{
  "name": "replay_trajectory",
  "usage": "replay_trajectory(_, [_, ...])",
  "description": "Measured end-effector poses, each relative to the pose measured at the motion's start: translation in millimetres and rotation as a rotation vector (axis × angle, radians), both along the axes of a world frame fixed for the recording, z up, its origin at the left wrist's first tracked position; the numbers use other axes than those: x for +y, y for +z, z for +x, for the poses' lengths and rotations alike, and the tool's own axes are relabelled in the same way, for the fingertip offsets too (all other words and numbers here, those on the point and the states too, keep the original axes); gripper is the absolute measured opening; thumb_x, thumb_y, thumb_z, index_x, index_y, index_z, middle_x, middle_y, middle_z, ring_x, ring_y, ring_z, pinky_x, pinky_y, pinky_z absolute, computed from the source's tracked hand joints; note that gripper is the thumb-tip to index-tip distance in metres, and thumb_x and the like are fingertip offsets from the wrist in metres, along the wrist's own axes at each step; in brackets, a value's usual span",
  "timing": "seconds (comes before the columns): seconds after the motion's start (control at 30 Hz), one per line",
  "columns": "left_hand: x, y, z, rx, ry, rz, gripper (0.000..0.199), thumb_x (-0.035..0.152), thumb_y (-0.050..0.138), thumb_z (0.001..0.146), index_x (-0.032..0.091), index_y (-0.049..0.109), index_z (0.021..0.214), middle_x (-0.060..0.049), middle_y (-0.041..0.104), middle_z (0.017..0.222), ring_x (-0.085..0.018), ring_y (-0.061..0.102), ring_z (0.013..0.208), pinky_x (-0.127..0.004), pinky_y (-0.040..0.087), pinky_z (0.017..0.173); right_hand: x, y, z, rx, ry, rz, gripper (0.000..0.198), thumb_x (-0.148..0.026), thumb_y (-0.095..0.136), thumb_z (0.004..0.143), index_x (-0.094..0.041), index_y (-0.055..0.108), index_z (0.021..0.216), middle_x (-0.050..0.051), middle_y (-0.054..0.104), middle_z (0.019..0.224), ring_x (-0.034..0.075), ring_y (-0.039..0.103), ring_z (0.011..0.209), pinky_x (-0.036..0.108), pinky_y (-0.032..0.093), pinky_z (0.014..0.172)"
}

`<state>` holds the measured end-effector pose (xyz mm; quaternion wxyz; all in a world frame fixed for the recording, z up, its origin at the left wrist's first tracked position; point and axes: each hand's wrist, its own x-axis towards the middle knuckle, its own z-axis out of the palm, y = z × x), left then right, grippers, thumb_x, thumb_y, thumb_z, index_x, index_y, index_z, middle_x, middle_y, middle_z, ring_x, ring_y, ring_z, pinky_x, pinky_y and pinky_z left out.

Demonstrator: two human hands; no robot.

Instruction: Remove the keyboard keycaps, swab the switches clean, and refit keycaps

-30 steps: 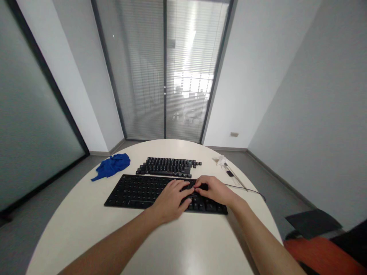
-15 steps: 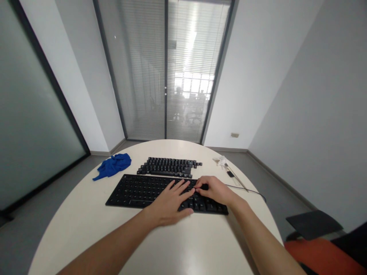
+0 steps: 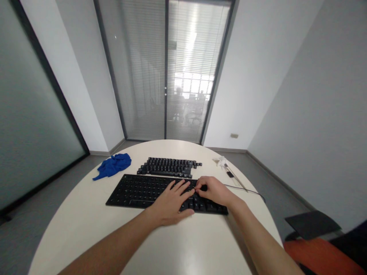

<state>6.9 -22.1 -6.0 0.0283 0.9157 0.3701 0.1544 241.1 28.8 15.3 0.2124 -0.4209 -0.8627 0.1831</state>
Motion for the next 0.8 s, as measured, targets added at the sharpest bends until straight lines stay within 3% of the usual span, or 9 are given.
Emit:
replay_trajectory(0.17, [2.3, -6.5, -0.1, -0.004, 0.001, 0.034, 0.061, 0.059, 0.042, 0.097, 0.028, 0.039, 0.149, -0.007, 0.036, 0.159, -0.029, 0.029, 0.147, -0.05, 0.023, 0.119, 1.3, -0.9, 2.0, 0.044, 0.017, 0.018, 0.01, -0.022, 0.063, 0.086, -0.022, 0.073, 0.086, 0.002, 0.074, 0.09, 0.019, 0.067, 0.086, 0.029, 0.049, 0.082])
replay_trajectory(0.37, [3.0, -9.7, -1.9, -0.008, 0.0, 0.028, 0.065, 0.061, 0.04, 0.097, 0.026, 0.034, 0.151, -0.008, 0.035, 0.159, -0.029, 0.029, 0.147, -0.051, 0.021, 0.119, 18.4, -11.5, 7.3, 0.103, -0.234, 0.161, 0.022, -0.031, 0.054, 0.094, -0.019, 0.072, 0.098, 0.008, 0.073, 0.102, 0.023, 0.065, 0.098, 0.035, 0.047, 0.092])
replay_trajectory(0.47, [2.2, -8.8, -3.4, -0.009, -0.005, 0.017, 0.067, 0.061, 0.036, 0.098, 0.022, 0.032, 0.152, -0.009, 0.034, 0.16, -0.029, 0.026, 0.148, -0.05, 0.019, 0.12, 26.1, -16.8, 11.2, 0.031, -0.343, 0.1, 0.029, -0.034, 0.051, 0.096, -0.018, 0.071, 0.11, 0.009, 0.074, 0.103, 0.021, 0.067, 0.092, 0.032, 0.049, 0.086])
replay_trajectory(0.6, [1.1, -7.0, -5.2, -0.013, -0.01, 0.009, 0.067, 0.062, 0.035, 0.098, 0.02, 0.034, 0.151, -0.01, 0.034, 0.159, -0.029, 0.026, 0.148, -0.05, 0.019, 0.119, 33.1, -18.6, 11.5, -0.062, -0.4, 0.041, 0.032, -0.035, 0.049, 0.096, -0.019, 0.071, 0.112, 0.006, 0.075, 0.086, 0.02, 0.069, 0.078, 0.03, 0.049, 0.076])
replay_trajectory(0.8, [0.5, -6.4, -6.5, -0.022, -0.011, 0.01, 0.067, 0.061, 0.037, 0.098, 0.02, 0.035, 0.151, -0.011, 0.035, 0.159, -0.03, 0.027, 0.148, -0.051, 0.02, 0.119, 46.2, -14.7, -0.7, -0.215, -0.504, 0.047, 0.032, -0.032, 0.055, 0.092, -0.019, 0.069, 0.118, 0.008, 0.077, 0.086, 0.024, 0.07, 0.085, 0.032, 0.047, 0.078])
